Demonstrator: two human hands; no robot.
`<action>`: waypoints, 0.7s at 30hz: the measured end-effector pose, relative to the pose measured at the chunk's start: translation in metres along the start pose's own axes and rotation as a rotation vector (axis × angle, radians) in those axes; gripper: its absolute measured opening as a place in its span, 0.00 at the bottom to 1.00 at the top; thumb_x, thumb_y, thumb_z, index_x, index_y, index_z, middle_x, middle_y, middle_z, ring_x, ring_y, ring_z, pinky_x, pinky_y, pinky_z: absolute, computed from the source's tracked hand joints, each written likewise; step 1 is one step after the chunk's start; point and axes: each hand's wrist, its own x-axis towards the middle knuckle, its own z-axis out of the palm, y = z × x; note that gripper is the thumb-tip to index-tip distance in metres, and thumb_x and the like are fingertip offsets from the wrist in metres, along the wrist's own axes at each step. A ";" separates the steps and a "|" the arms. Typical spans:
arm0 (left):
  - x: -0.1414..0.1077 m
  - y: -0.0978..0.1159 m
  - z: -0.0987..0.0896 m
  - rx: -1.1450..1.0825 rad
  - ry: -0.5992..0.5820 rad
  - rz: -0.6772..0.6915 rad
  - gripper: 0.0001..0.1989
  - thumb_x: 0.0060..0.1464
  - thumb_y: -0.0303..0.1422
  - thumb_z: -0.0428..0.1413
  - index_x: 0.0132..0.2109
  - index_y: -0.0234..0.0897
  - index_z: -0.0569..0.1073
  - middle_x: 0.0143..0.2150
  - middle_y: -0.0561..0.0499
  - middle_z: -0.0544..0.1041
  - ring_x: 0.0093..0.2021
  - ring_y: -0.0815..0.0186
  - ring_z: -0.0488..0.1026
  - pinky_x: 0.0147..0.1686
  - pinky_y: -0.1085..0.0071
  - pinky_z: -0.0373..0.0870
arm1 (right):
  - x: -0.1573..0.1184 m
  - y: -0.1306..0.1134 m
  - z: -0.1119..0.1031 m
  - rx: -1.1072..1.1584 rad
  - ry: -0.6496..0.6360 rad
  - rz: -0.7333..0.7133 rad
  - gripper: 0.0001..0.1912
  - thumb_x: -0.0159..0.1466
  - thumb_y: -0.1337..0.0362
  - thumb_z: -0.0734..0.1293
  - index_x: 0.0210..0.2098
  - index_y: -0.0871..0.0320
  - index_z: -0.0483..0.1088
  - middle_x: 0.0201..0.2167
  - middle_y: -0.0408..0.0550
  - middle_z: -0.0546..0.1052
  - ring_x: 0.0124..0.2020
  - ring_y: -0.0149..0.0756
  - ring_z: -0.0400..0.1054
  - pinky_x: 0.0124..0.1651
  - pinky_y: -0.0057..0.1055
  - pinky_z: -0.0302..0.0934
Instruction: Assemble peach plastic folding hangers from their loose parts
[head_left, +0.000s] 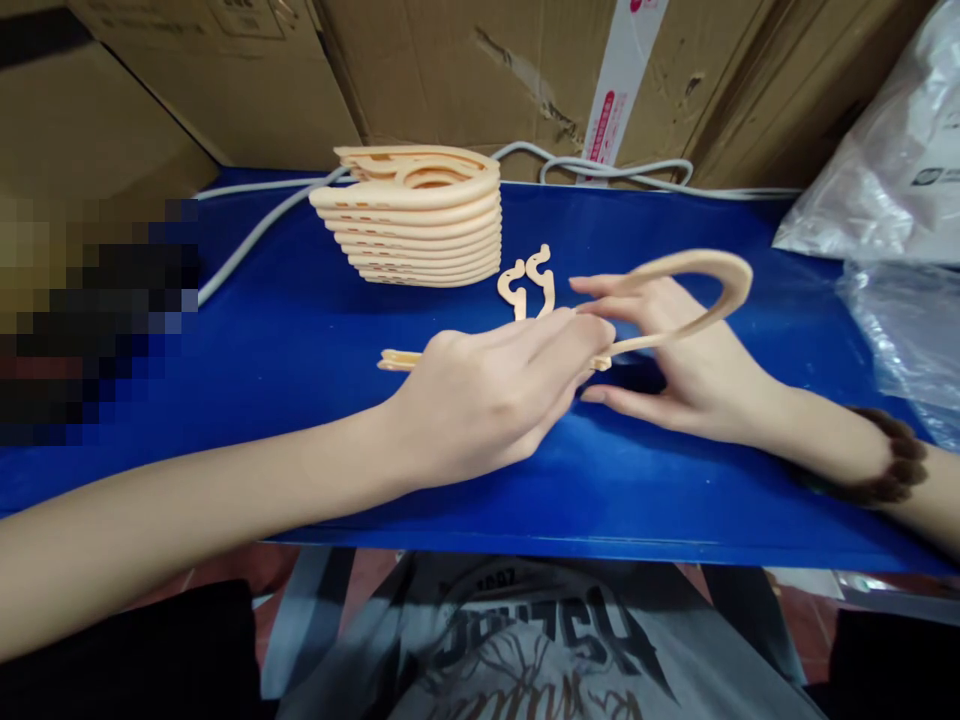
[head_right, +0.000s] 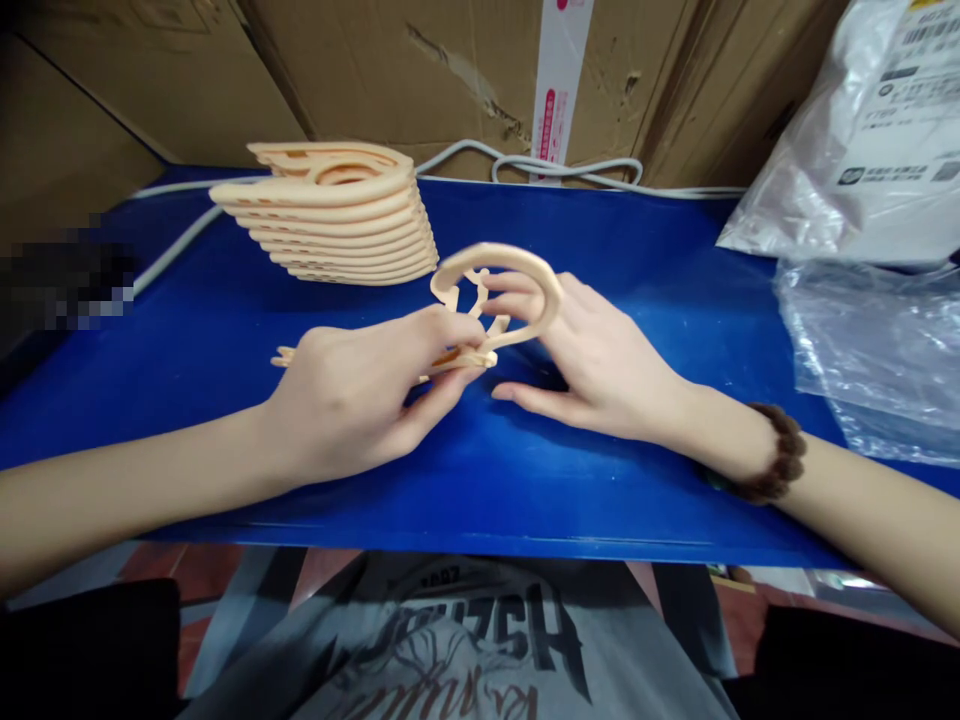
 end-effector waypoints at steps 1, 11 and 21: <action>0.001 0.001 -0.002 -0.115 -0.022 -0.060 0.08 0.72 0.29 0.53 0.54 0.36 0.72 0.48 0.48 0.84 0.42 0.67 0.83 0.31 0.71 0.69 | 0.000 0.002 0.002 -0.053 -0.045 -0.043 0.31 0.70 0.49 0.69 0.67 0.55 0.63 0.69 0.64 0.70 0.67 0.61 0.66 0.63 0.61 0.65; 0.015 -0.021 0.001 -0.766 -0.054 -0.439 0.05 0.67 0.32 0.60 0.40 0.37 0.76 0.37 0.53 0.81 0.39 0.69 0.78 0.40 0.73 0.76 | 0.000 0.006 0.004 -0.107 -0.129 -0.091 0.22 0.74 0.51 0.64 0.61 0.57 0.69 0.52 0.60 0.78 0.52 0.51 0.72 0.53 0.48 0.69; 0.019 -0.024 0.007 -1.238 -0.182 -0.835 0.04 0.64 0.31 0.61 0.41 0.35 0.76 0.35 0.52 0.79 0.31 0.69 0.77 0.28 0.74 0.81 | 0.001 0.003 0.002 -0.168 -0.109 -0.124 0.13 0.74 0.69 0.60 0.54 0.58 0.72 0.45 0.56 0.78 0.43 0.43 0.70 0.44 0.39 0.66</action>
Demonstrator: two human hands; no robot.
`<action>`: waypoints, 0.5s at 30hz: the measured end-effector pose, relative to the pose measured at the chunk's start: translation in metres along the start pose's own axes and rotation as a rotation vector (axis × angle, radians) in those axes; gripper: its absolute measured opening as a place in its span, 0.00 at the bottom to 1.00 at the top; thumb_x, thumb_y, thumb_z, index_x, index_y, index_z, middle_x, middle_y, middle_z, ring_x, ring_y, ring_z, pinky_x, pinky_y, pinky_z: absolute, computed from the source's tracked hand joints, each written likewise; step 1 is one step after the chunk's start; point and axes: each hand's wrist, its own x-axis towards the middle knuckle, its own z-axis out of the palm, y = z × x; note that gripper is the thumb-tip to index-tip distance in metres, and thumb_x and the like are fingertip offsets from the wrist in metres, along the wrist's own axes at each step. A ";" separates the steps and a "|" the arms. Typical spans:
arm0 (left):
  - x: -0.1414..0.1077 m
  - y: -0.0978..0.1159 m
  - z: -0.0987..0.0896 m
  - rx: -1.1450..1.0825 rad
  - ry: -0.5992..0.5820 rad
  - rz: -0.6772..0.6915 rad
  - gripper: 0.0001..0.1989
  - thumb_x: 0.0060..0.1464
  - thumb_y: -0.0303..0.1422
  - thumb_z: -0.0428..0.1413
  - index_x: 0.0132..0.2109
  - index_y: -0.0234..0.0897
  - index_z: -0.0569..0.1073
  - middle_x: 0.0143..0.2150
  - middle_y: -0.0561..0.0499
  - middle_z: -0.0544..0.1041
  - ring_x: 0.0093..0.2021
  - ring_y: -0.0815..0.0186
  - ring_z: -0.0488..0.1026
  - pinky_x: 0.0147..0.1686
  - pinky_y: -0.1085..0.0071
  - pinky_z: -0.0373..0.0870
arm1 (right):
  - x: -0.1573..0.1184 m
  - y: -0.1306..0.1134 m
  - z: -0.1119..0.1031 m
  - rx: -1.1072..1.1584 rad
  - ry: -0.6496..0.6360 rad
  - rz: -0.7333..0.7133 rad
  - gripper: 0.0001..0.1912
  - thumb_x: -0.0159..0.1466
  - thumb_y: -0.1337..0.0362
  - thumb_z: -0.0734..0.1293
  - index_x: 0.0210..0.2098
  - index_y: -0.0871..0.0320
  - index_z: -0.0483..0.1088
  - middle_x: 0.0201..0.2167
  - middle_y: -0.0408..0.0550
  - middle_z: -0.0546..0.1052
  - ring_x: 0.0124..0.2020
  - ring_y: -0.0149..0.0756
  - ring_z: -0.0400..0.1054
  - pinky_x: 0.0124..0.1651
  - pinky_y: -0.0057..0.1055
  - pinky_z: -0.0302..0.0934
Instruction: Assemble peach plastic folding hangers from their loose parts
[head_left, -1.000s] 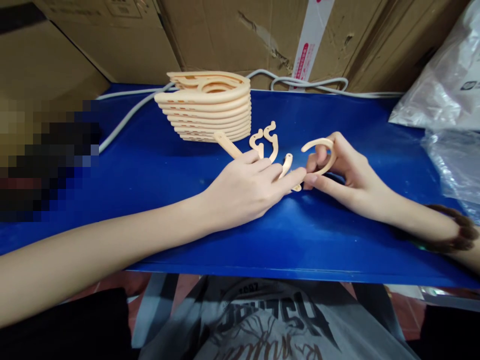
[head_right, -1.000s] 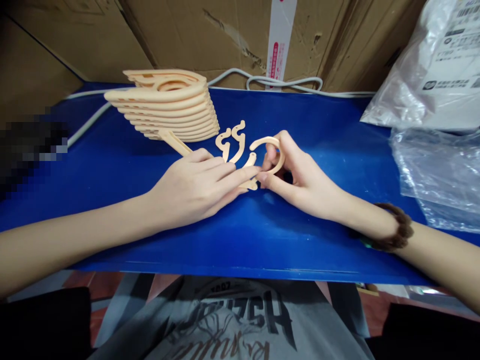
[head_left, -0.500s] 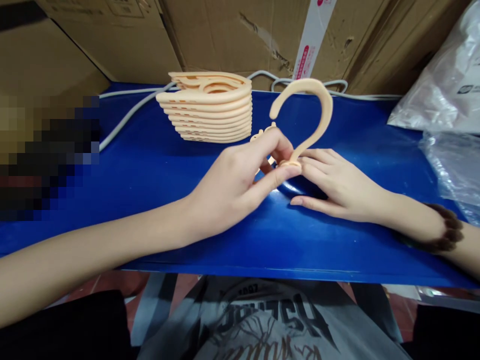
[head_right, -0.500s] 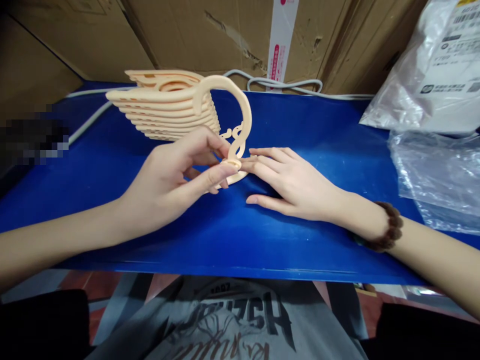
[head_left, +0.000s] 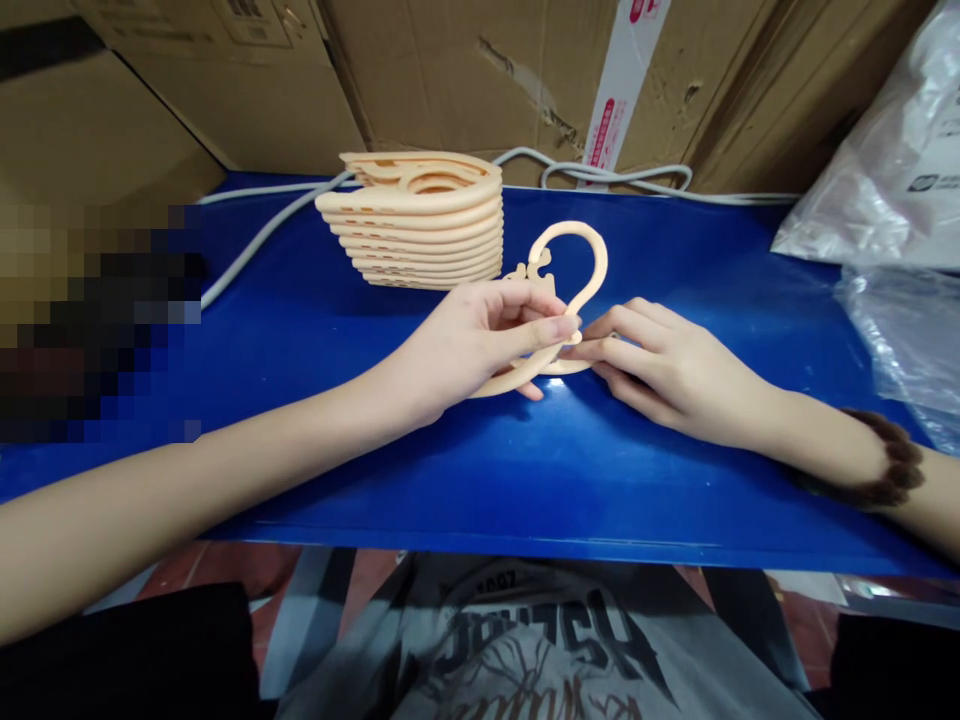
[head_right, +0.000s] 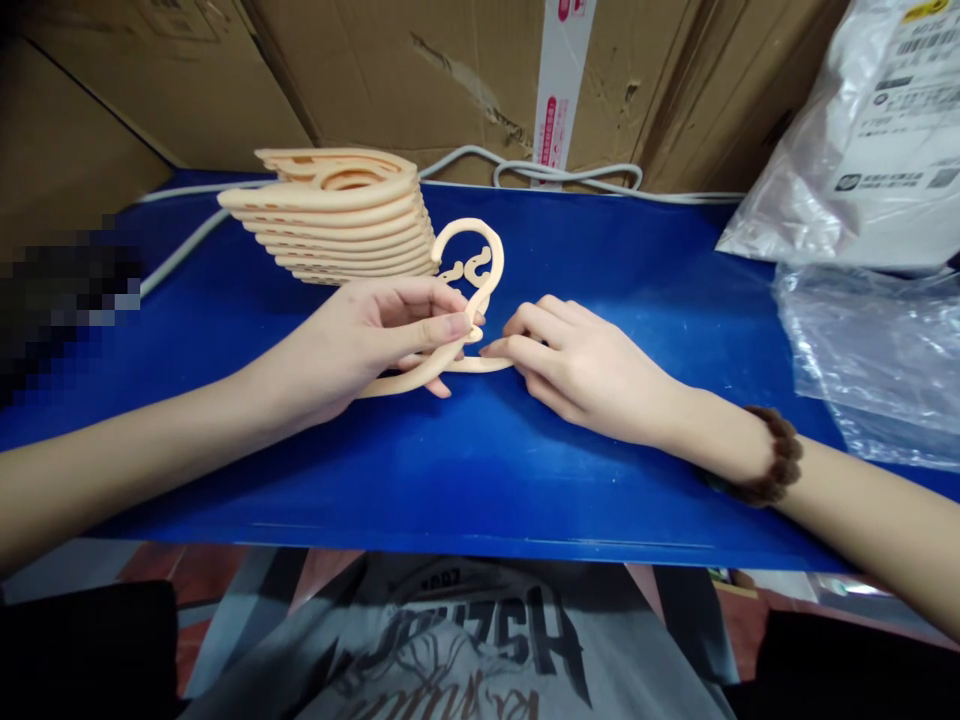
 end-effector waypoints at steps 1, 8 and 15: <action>0.001 0.000 0.000 -0.014 0.011 -0.021 0.04 0.64 0.31 0.61 0.41 0.34 0.76 0.35 0.52 0.78 0.31 0.70 0.76 0.27 0.74 0.80 | 0.000 0.000 0.000 -0.012 0.000 0.000 0.13 0.73 0.69 0.60 0.54 0.59 0.72 0.45 0.56 0.78 0.42 0.43 0.70 0.44 0.39 0.66; 0.005 0.000 -0.001 -0.053 0.012 -0.117 0.06 0.66 0.32 0.60 0.40 0.34 0.77 0.30 0.53 0.74 0.28 0.71 0.73 0.25 0.75 0.76 | 0.001 -0.002 -0.003 0.075 -0.022 0.069 0.07 0.71 0.69 0.58 0.42 0.54 0.67 0.39 0.52 0.75 0.38 0.41 0.70 0.40 0.36 0.65; 0.006 0.002 -0.003 -0.097 0.000 -0.175 0.05 0.66 0.30 0.59 0.42 0.33 0.78 0.32 0.51 0.76 0.35 0.66 0.79 0.26 0.74 0.77 | 0.003 -0.002 -0.004 0.172 -0.018 0.171 0.13 0.75 0.58 0.58 0.33 0.52 0.59 0.33 0.48 0.74 0.30 0.37 0.66 0.35 0.34 0.58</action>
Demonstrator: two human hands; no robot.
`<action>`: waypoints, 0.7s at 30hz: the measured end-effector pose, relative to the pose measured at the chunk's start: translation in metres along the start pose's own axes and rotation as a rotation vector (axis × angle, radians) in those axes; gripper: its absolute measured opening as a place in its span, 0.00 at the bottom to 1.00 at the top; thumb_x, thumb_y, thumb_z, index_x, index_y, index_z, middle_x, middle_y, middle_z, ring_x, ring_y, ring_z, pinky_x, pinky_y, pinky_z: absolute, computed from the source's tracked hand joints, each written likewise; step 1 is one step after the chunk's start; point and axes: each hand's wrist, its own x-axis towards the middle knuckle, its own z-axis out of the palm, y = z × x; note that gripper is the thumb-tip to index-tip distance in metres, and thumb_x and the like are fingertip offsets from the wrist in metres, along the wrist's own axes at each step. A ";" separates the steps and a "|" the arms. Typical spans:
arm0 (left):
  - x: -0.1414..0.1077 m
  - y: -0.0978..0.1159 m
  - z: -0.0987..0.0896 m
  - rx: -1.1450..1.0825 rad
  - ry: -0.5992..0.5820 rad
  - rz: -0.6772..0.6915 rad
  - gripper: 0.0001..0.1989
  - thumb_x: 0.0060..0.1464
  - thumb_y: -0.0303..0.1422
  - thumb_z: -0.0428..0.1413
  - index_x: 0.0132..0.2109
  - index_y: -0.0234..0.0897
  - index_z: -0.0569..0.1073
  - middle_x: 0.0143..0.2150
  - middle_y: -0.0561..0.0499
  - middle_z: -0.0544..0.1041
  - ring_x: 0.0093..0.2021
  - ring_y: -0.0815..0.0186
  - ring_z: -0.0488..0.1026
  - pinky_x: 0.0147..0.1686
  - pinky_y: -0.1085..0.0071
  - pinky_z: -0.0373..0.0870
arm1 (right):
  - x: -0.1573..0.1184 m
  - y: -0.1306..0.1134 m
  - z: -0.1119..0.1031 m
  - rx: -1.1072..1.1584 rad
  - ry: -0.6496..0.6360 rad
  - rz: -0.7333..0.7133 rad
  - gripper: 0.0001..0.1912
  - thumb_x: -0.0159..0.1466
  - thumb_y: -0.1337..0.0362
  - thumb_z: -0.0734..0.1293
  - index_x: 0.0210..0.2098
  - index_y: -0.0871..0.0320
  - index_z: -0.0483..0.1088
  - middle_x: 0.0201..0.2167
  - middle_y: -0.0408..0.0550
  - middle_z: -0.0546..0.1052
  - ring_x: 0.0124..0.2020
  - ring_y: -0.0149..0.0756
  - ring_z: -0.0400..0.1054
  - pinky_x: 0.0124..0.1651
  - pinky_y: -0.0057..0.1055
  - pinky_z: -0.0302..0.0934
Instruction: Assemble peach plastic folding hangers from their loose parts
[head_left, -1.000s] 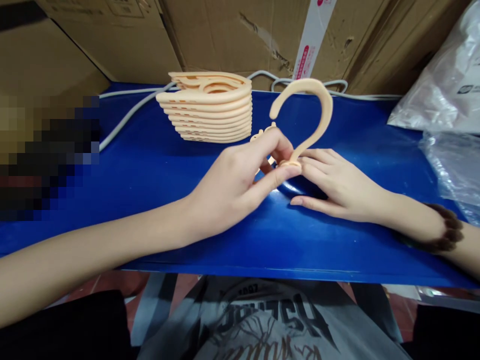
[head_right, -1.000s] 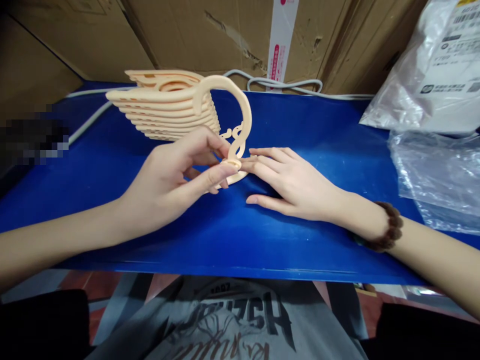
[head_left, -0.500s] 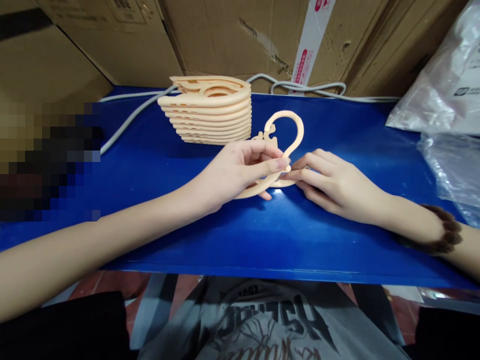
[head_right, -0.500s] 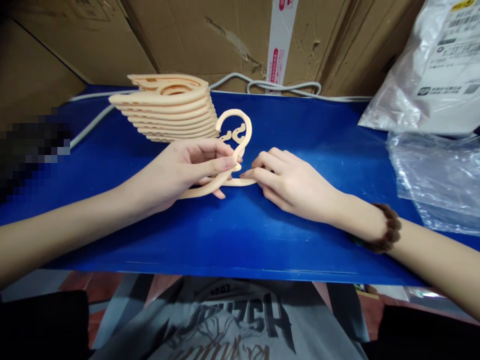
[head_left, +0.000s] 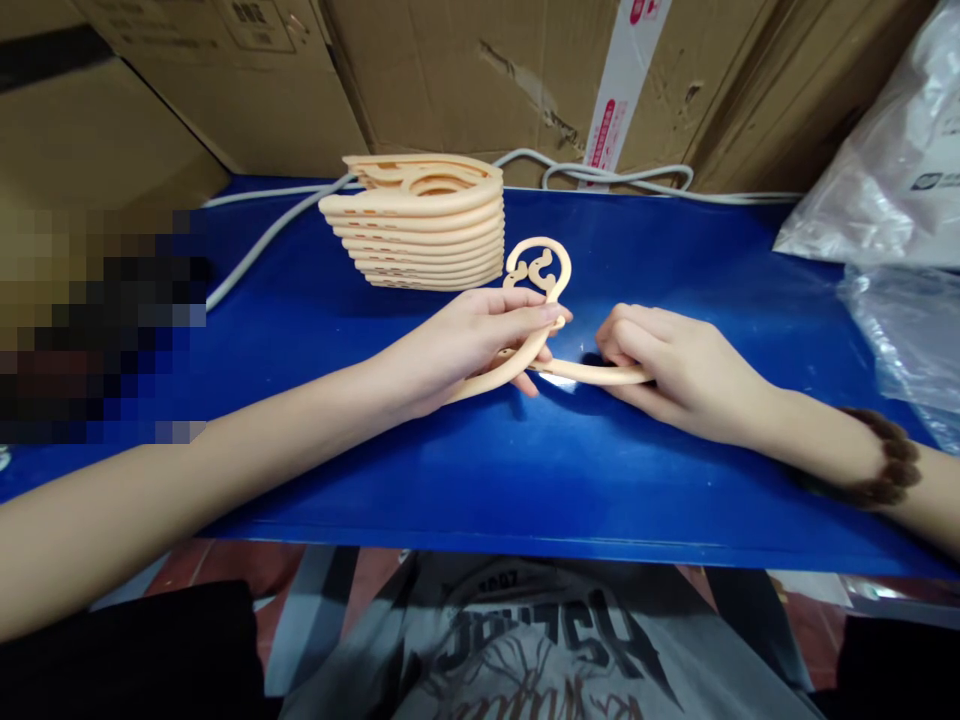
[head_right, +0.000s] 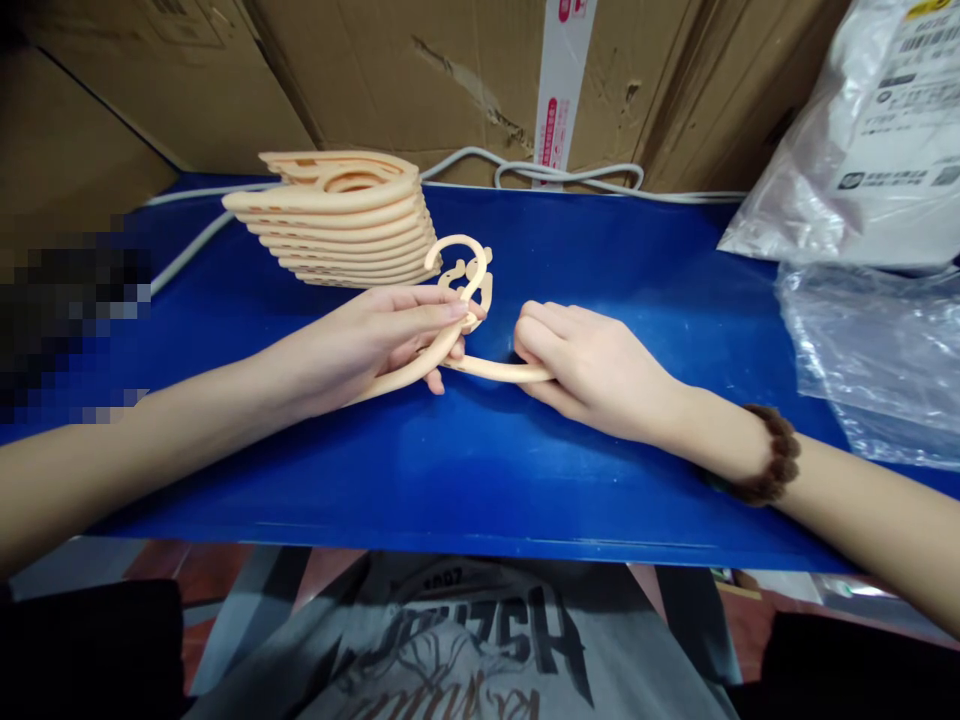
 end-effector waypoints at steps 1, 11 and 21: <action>0.000 0.000 0.000 -0.008 -0.005 -0.006 0.05 0.66 0.30 0.59 0.42 0.33 0.77 0.33 0.50 0.76 0.35 0.66 0.79 0.26 0.75 0.77 | 0.000 0.000 0.000 0.016 0.001 0.021 0.17 0.76 0.53 0.59 0.32 0.52 0.58 0.29 0.45 0.72 0.28 0.36 0.64 0.34 0.34 0.56; 0.002 -0.004 0.000 0.058 -0.054 0.050 0.05 0.63 0.32 0.61 0.43 0.35 0.76 0.38 0.50 0.77 0.38 0.66 0.79 0.27 0.74 0.79 | 0.001 0.002 -0.007 0.281 0.034 0.224 0.35 0.72 0.37 0.61 0.19 0.55 0.54 0.15 0.37 0.55 0.19 0.27 0.50 0.27 0.34 0.46; 0.000 -0.002 0.001 0.040 -0.085 0.039 0.07 0.60 0.30 0.64 0.43 0.33 0.76 0.36 0.52 0.77 0.35 0.72 0.75 0.29 0.79 0.79 | -0.001 0.009 -0.001 0.712 0.251 0.544 0.39 0.69 0.34 0.64 0.14 0.54 0.55 0.15 0.40 0.54 0.20 0.28 0.48 0.26 0.37 0.42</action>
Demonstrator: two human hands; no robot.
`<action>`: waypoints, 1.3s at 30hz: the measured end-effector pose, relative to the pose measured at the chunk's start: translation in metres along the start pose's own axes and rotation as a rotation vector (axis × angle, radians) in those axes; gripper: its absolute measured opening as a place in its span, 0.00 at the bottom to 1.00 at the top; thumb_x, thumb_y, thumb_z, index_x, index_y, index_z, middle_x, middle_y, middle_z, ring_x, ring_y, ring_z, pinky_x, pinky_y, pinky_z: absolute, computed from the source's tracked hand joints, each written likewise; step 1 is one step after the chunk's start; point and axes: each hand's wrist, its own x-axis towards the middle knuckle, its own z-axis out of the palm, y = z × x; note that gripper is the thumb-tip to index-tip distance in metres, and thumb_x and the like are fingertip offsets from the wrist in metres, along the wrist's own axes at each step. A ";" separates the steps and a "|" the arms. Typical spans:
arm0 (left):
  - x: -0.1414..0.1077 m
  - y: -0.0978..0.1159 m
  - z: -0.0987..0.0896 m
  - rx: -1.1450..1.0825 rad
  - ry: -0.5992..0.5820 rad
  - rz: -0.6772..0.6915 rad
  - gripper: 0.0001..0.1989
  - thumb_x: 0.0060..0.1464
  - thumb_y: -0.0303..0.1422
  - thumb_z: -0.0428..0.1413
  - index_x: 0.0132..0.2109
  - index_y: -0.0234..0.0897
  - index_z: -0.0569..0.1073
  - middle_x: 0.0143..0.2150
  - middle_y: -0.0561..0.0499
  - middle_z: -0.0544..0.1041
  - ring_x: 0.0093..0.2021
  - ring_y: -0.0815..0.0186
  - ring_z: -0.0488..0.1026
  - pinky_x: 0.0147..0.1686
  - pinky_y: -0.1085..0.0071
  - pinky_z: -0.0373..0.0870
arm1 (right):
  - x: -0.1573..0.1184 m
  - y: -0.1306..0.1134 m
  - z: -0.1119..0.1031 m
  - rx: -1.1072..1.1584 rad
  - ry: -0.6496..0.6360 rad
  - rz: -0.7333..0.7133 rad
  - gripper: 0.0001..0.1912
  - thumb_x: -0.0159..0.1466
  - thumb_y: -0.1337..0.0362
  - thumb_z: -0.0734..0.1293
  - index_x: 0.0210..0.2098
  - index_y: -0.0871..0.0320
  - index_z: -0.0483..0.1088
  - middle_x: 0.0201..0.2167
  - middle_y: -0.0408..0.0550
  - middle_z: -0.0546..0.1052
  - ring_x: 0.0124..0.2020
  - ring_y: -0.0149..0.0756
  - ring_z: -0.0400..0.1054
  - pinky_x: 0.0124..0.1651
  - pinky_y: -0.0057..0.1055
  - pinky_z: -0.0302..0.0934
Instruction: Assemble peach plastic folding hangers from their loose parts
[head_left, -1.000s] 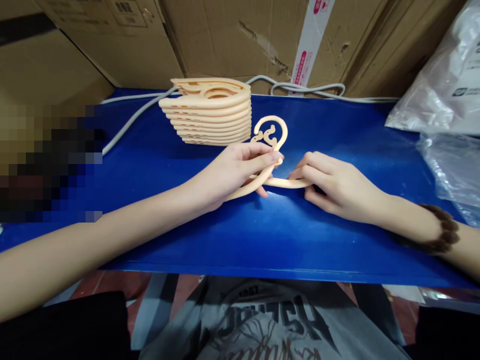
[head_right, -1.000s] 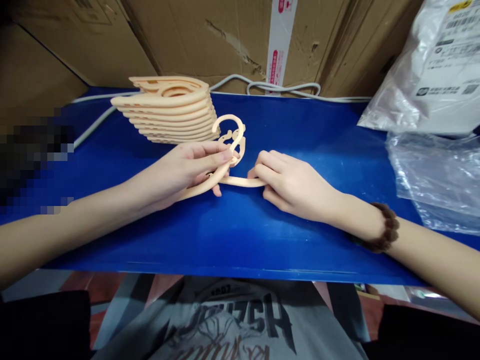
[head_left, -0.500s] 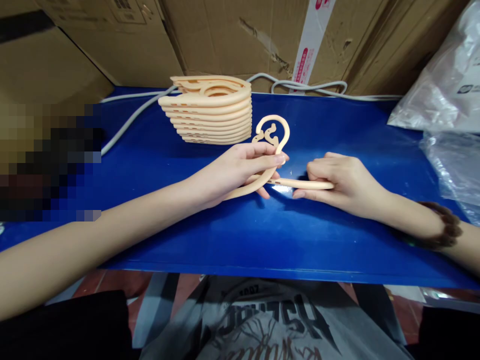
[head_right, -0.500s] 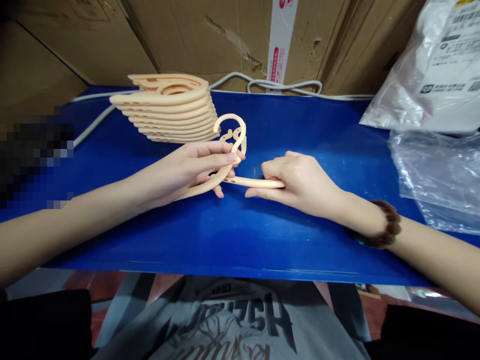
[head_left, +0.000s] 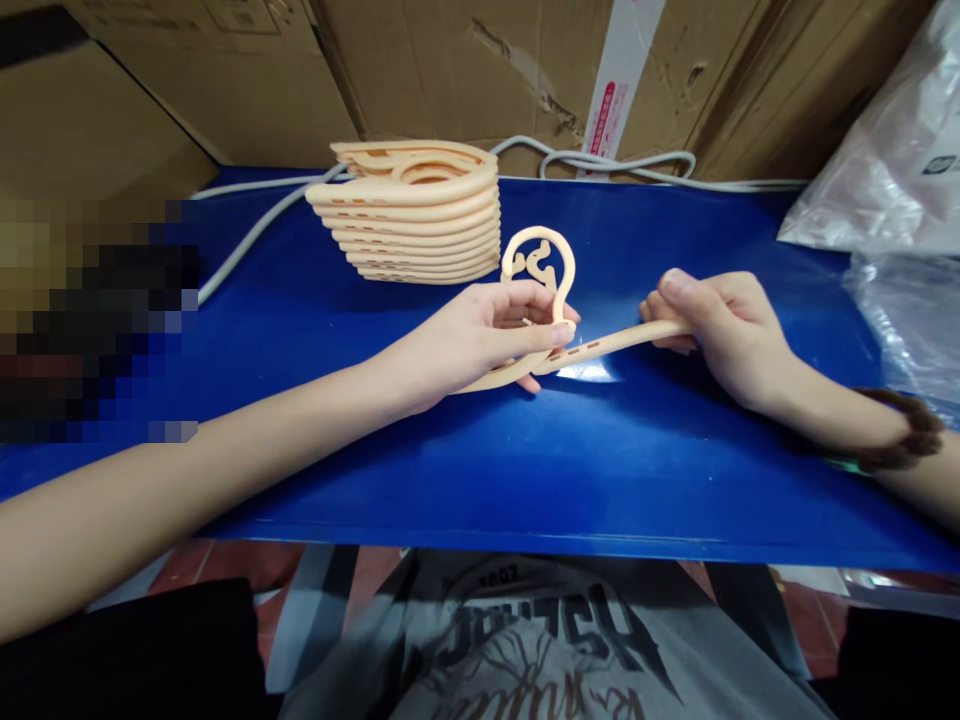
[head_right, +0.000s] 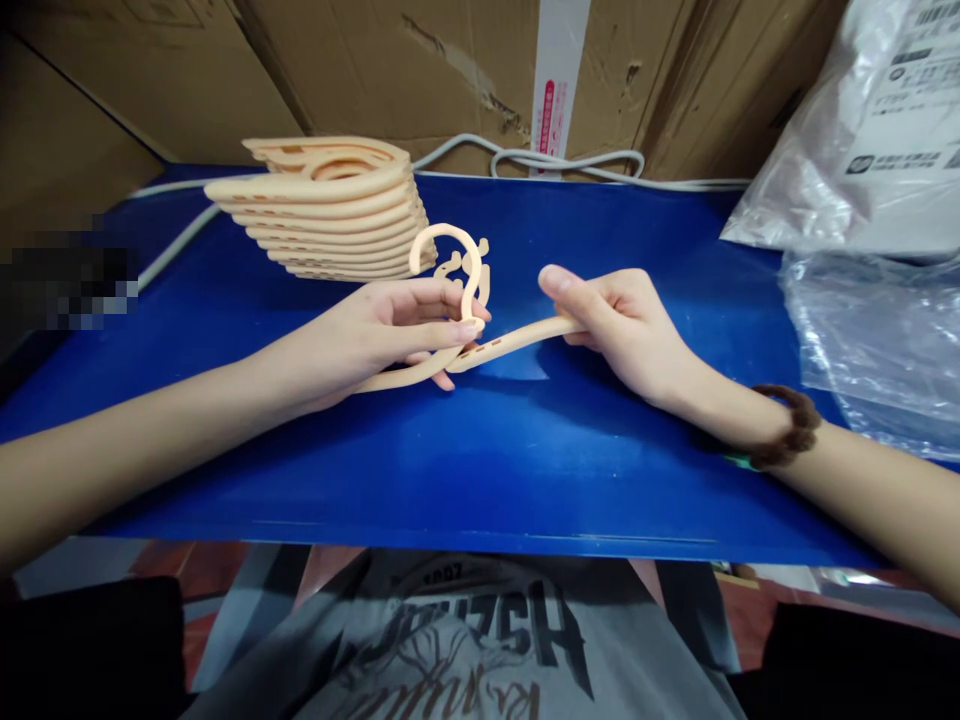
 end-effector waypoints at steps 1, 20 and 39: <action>0.000 0.000 0.000 -0.001 0.003 0.001 0.07 0.61 0.30 0.64 0.44 0.33 0.76 0.36 0.53 0.77 0.34 0.72 0.75 0.29 0.79 0.79 | 0.001 0.001 0.000 0.037 0.010 -0.005 0.38 0.70 0.36 0.64 0.14 0.54 0.56 0.15 0.39 0.55 0.20 0.28 0.49 0.27 0.37 0.43; 0.000 0.003 0.000 -0.053 -0.047 -0.062 0.02 0.64 0.27 0.62 0.43 0.33 0.78 0.36 0.55 0.78 0.34 0.73 0.78 0.29 0.81 0.80 | 0.002 -0.005 0.002 -0.164 0.143 -0.042 0.38 0.74 0.39 0.60 0.15 0.56 0.62 0.15 0.40 0.64 0.21 0.26 0.55 0.30 0.33 0.49; 0.002 0.001 -0.003 0.024 -0.160 -0.003 0.06 0.65 0.31 0.61 0.40 0.33 0.76 0.34 0.55 0.75 0.34 0.74 0.76 0.30 0.82 0.77 | 0.008 0.001 0.002 0.033 0.148 0.022 0.33 0.76 0.52 0.62 0.15 0.55 0.58 0.13 0.39 0.61 0.19 0.26 0.53 0.28 0.33 0.47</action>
